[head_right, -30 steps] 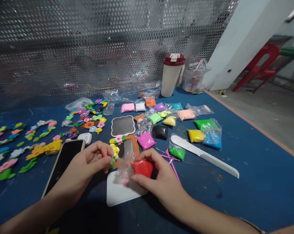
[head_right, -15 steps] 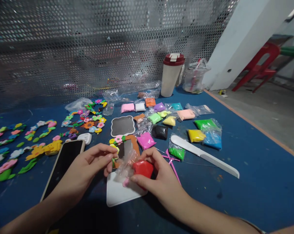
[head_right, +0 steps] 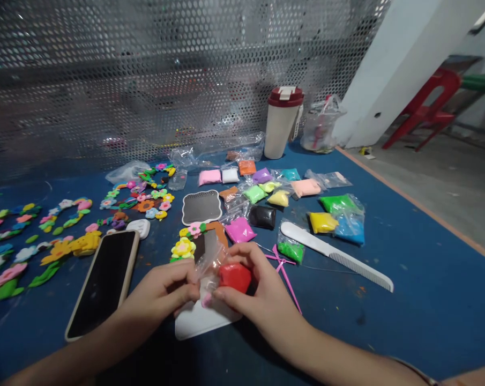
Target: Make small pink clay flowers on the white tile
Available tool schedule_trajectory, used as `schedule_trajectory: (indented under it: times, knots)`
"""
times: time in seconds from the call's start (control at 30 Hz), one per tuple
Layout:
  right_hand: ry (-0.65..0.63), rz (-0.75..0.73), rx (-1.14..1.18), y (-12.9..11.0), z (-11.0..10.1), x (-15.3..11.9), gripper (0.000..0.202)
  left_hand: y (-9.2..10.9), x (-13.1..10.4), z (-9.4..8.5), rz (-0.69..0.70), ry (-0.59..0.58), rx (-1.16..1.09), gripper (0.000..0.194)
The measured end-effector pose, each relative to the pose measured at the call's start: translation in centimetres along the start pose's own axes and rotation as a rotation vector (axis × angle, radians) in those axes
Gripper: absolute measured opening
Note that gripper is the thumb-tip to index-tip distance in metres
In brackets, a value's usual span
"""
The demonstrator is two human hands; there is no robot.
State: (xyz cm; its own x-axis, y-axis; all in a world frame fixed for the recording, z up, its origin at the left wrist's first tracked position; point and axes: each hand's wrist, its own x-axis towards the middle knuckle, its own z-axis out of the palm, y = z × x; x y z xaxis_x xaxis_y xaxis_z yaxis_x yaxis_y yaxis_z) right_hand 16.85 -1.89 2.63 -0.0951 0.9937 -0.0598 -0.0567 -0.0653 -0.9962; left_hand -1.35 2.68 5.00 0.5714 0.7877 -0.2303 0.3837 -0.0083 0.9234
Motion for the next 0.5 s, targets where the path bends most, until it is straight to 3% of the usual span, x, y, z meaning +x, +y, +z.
schedule_trajectory:
  times: [0.1, 0.23, 0.37, 0.5]
  knots:
    - [-0.055, -0.012, -0.058, -0.1, 0.0, -0.1, 0.033, 0.2, -0.1, 0.2, 0.054, 0.025, 0.110, 0.028]
    - [-0.146, -0.045, -0.083, -0.3, -0.5, 0.0, 0.015, 0.6, -0.5, 0.7, 0.060, -0.006, 0.243, 0.026]
    - [-0.159, -0.025, -0.081, -0.6, -0.8, 0.2, 0.023, 0.9, -0.8, 0.9, 0.042, -0.090, 0.201, 0.025]
    - [-0.116, -0.018, -0.134, -0.8, -0.8, 0.2, 0.019, 1.1, -1.1, 0.8, 0.014, -0.093, 0.133, 0.026]
